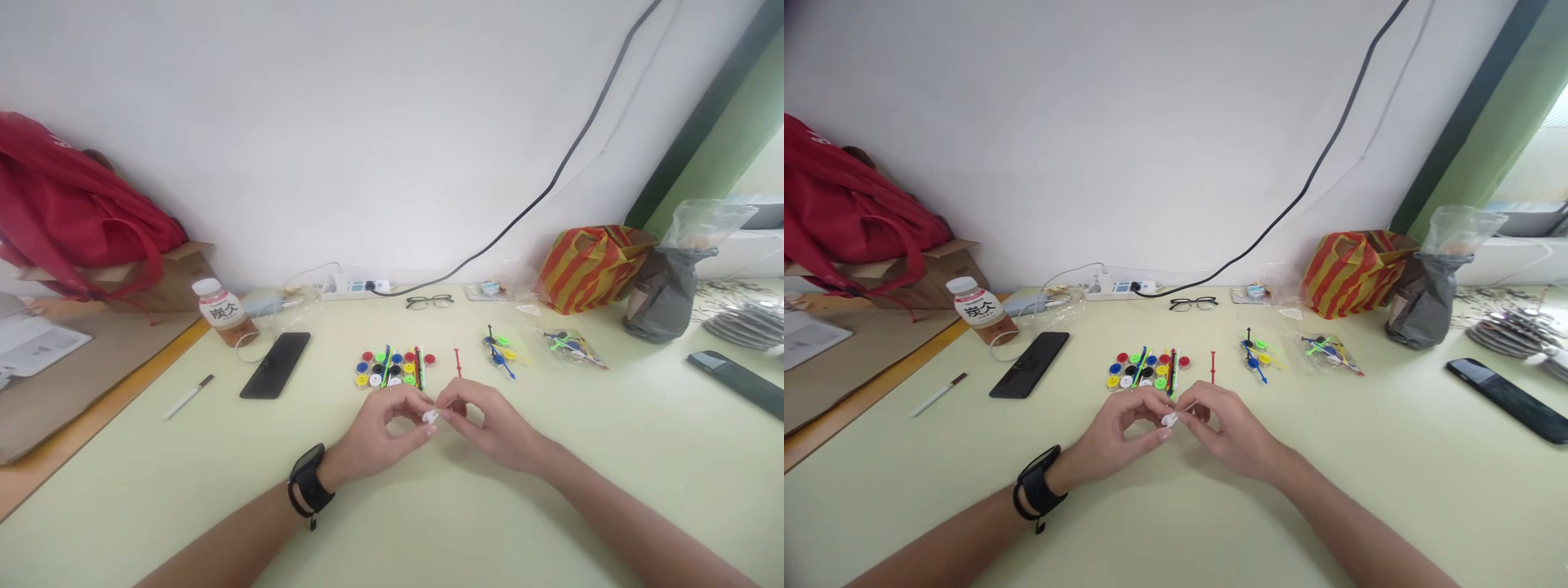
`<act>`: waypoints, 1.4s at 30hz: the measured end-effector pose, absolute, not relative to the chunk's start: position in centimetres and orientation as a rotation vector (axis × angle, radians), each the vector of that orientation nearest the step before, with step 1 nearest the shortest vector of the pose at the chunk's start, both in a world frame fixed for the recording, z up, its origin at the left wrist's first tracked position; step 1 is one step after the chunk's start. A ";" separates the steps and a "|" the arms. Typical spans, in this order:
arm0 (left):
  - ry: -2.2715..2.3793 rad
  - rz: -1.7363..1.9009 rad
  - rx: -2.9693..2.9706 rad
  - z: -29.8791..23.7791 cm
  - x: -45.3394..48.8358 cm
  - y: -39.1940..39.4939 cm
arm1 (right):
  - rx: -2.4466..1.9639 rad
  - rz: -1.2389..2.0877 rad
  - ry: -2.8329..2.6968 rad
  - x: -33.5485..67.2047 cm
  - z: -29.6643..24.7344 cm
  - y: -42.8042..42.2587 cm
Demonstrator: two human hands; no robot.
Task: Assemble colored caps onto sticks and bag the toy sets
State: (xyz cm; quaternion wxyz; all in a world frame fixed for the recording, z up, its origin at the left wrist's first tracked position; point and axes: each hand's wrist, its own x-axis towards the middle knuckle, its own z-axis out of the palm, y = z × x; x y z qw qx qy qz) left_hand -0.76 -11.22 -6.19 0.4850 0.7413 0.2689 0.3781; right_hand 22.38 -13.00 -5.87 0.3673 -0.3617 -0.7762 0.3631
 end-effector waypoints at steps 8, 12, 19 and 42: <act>0.681 0.926 1.476 -7.0 -0.6 -10.7 | -0.968 0.761 -1.819 22.9 -6.4 -12.3; 0.651 0.948 1.393 -7.2 -0.6 -10.4 | -0.984 0.846 -1.822 23.0 -6.4 -12.6; 0.656 0.979 1.324 -7.1 -0.4 -10.4 | -0.913 0.990 -1.736 22.1 -6.7 -13.5; 0.694 0.945 1.431 -7.0 -0.4 -10.9 | -0.988 1.165 -1.767 21.6 -5.7 -13.5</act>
